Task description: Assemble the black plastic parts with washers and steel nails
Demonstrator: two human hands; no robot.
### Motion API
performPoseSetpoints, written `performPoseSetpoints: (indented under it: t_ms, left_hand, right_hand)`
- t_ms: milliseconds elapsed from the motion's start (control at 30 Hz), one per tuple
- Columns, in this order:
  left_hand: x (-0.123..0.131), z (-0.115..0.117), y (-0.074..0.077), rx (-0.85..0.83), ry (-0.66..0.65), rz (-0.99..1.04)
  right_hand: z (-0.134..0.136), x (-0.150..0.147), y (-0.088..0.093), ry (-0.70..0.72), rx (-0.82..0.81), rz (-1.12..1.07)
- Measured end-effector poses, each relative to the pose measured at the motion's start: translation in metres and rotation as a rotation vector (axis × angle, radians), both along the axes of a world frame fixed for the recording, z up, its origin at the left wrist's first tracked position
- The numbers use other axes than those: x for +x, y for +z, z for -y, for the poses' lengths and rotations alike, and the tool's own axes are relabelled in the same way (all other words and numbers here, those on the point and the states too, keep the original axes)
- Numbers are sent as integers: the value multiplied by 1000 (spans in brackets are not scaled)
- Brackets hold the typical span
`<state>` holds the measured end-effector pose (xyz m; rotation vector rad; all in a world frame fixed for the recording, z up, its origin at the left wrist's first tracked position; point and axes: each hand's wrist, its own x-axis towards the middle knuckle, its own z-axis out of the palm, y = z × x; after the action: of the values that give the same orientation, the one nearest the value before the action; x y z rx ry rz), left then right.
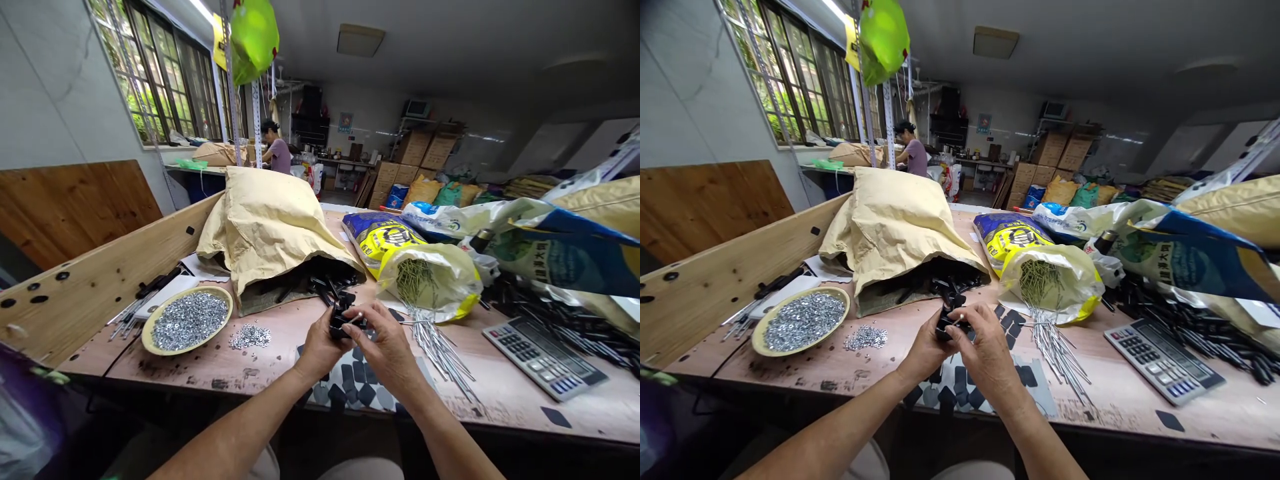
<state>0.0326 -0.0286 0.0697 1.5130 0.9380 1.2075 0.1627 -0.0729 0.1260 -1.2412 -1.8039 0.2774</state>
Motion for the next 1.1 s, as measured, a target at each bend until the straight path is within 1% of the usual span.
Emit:
performPoseSetpoints:
  t_ms: [67, 133, 233, 267, 300, 367, 433, 500, 567, 667, 700, 767, 833, 900, 967, 1000, 1067, 1100]
  left_hand:
    - [1, 2, 0, -39, -4, 11]
    - [2, 5, 3, -64, -46, 36]
    - [-1, 6, 16, -61, -159, 127]
    - [-4, 5, 21, -63, -176, 171]
    - [-6, 2, 27, -90, -138, 232]
    - [-12, -3, 37, -130, -35, 305]
    - [-17, -10, 45, -146, -107, 296]
    - [-23, -17, 49, -123, -125, 296]
    - [-29, -27, 51, -60, 12, 337]
    - [-38, -46, 49, 22, -72, 199]
    - [-41, -53, 47, 42, -79, 166]
    - [-48, -66, 44, 79, 15, 142]
    - [-53, -78, 39, 139, 27, 34]
    - [-57, -86, 33, 201, 49, -137]
    - [-57, -90, 24, 271, 56, -356]
    - [-56, -91, 18, 315, 37, -490]
    - [-50, -90, 5, 399, -51, -764]
    - [-47, -89, -1, 426, -71, -867]
  right_hand:
    - [2, 0, 4, -16, -6, -20]
    - [3, 1, 10, -23, 20, -55]
    - [3, 7, 18, -35, 93, -143]
    - [3, 9, 18, -53, 112, -174]
    - [3, 12, 17, -78, 120, -205]
    - [3, 19, 10, -133, 91, -259]
    - [3, 25, -1, -157, 17, -298]
    - [4, 31, -13, -169, -53, -336]
    - [7, 37, -24, -194, -96, -373]
    - [13, 49, -35, -250, -124, -422]
    - [15, 54, -38, -264, -129, -438]
    - [19, 63, -45, -279, -141, -469]
    - [22, 73, -53, -283, -156, -485]
    - [24, 81, -62, -290, -166, -487]
    - [26, 88, -71, -296, -168, -491]
    - [26, 91, -75, -297, -171, -494]
    - [27, 95, -82, -301, -183, -503]
    - [28, 96, -85, -304, -188, -507]
